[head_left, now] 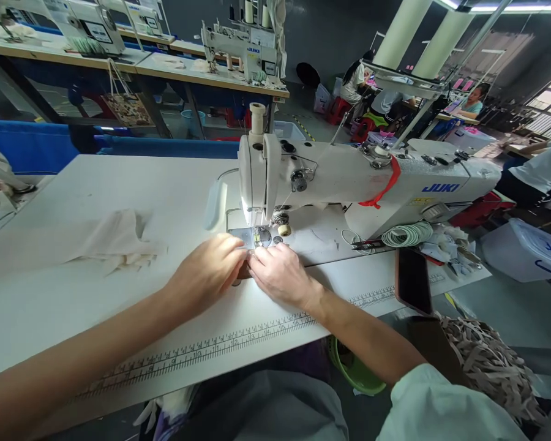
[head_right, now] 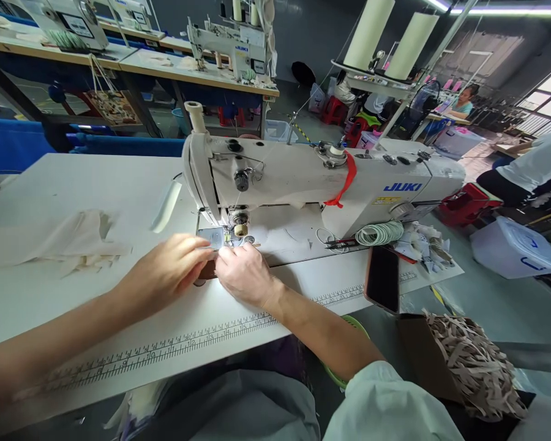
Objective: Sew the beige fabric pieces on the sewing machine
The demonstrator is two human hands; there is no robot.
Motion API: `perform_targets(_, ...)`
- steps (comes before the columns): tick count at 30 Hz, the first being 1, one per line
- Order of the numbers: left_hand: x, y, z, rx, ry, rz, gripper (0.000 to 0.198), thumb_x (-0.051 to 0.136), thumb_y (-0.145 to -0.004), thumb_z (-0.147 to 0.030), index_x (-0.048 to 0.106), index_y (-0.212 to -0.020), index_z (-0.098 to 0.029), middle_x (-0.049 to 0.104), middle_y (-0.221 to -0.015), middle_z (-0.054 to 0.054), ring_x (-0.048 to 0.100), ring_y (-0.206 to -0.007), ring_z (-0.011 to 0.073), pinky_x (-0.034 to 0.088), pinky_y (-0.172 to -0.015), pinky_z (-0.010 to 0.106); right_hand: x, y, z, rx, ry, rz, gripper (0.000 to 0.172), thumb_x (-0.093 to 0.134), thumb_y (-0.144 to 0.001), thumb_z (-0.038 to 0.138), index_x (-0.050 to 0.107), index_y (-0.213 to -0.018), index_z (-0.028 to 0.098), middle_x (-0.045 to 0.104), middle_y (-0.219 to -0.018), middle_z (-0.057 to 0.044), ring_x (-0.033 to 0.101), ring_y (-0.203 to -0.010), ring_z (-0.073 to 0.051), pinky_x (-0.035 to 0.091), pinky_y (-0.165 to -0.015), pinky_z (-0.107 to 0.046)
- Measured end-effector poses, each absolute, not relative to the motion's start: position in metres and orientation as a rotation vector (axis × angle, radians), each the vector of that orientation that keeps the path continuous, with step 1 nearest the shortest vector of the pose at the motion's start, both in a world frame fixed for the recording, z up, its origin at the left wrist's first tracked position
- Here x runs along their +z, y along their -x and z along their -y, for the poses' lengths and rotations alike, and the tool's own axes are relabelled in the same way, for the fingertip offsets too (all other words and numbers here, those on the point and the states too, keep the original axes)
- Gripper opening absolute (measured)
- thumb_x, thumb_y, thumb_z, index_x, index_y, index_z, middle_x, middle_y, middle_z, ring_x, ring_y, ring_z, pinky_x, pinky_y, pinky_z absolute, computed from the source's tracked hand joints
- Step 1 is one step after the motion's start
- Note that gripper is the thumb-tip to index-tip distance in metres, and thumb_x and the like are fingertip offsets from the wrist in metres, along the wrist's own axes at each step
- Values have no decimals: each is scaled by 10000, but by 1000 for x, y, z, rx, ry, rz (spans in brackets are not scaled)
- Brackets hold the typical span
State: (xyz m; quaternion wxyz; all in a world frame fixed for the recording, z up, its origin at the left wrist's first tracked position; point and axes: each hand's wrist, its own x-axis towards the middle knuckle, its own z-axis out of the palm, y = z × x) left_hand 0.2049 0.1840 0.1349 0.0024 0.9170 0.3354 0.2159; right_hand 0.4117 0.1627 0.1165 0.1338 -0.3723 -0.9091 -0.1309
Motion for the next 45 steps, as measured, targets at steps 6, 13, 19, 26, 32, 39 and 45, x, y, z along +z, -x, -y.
perform_targets(6,115,-206,-161,646,-3133,-953,433,311,-1054,-177,727,-1131,-85,744,-1087,173,672,-1011,298,594,-912,432,116,-409,-163,-401,1090,2650,321,392,-1060,147,708,-1027,110,683,-873,-91,523,-746,-209,349,-697,-374)
perform_targets(13,115,-207,-167,685,-3275,-887,428,330,-1029,-119,747,-1087,-42,755,-1048,172,685,-997,283,626,-899,402,123,-421,-161,-350,1116,2599,275,438,-1055,165,707,-1044,111,678,-878,-79,517,-731,-202,355,-697,-376)
perform_targets(19,109,-213,-188,806,-3289,-857,424,337,-1019,-119,731,-1112,9,749,-1088,208,694,-976,274,639,-862,371,126,-450,-176,-347,1282,2409,295,479,-1064,180,734,-919,155,691,-882,-73,560,-769,-187,360,-755,-356)
perform_targets(26,103,-216,-203,786,-3163,-837,379,379,-1016,-142,720,-1145,-38,735,-1122,206,681,-984,274,636,-801,369,126,-462,-185,-355,1371,2351,330,469,-1081,252,709,-870,169,671,-893,-68,556,-746,-178,372,-764,-337)
perform_targets(32,105,-220,-201,759,-3202,-889,376,367,-1013,-133,731,-1081,-64,736,-1080,180,666,-953,262,629,-802,348,127,-459,-182,-260,1367,2380,302,476,-1082,249,742,-964,170,706,-986,-85,606,-852,-196,389,-803,-341)
perform_targets(39,114,-223,-198,601,-3254,-919,390,360,-1012,-128,746,-960,-102,732,-1032,162,655,-922,255,610,-832,359,124,-451,-180,-170,1412,2331,325,476,-1087,268,762,-961,177,734,-978,-93,621,-826,-195,393,-801,-336)
perform_targets(45,110,-220,-200,622,-3226,-893,355,389,-1014,-141,739,-996,-83,735,-1068,173,664,-928,262,617,-813,365,119,-447,-192,96,1496,2134,345,488,-1090,333,731,-899,179,752,-904,-80,640,-773,-175,386,-702,-290)
